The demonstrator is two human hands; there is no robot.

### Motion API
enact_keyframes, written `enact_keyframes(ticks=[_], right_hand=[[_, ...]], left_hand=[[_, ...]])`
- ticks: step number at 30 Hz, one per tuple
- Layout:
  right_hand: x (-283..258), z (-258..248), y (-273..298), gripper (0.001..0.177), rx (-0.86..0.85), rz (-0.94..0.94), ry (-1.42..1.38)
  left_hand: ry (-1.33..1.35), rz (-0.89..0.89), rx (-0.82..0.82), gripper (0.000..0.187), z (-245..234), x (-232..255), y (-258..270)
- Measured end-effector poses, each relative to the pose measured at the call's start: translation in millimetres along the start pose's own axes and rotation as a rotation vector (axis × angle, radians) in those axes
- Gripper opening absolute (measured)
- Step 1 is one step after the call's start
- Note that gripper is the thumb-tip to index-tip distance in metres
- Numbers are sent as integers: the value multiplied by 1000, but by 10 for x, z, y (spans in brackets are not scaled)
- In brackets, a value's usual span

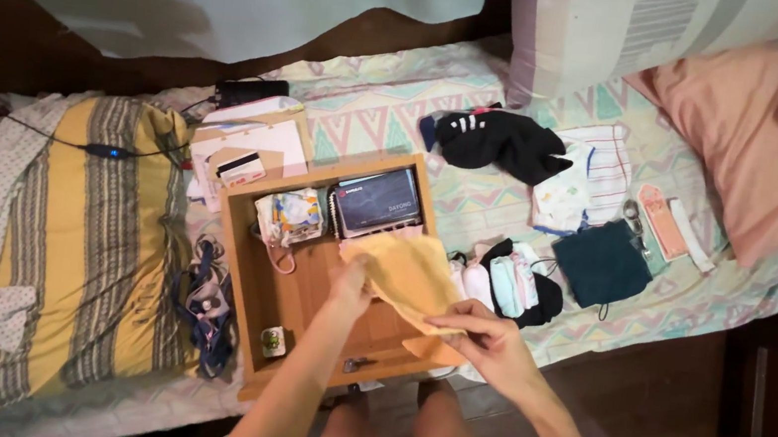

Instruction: Organizing various small items, socks, and clothes inside a wooden drawer box placed on a bed.

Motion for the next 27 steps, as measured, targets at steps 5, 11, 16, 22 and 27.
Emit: enact_keyframes(ticks=[5,11,16,22,27], right_hand=[[14,-60,55,22,39,68,9],[-628,-47,-162,15,178,-104,151],[-669,-227,-286,21,380,-15,-29],[-800,-337,-317,19,460,-85,-21],[-605,-402,-290,22,542,136,-41]], left_hand=[[-301,285,-102,27,650,1040,1078],[-702,482,-367,24,1404,1441,1946],[-615,540,-655,22,1770,1528,2374],[-720,470,-714,24,1896,1627,2688],[-757,494,-802,27,2035,1732,2943]])
Point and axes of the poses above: each hand's wrist, its own y-axis away from the middle knuckle, its own z-axis out of the palm, x = y × z, the point moved 10 cm from there along -y, towards the middle knuckle, and after that the axes turned 2 degrees about x, right-handed, at the moved point
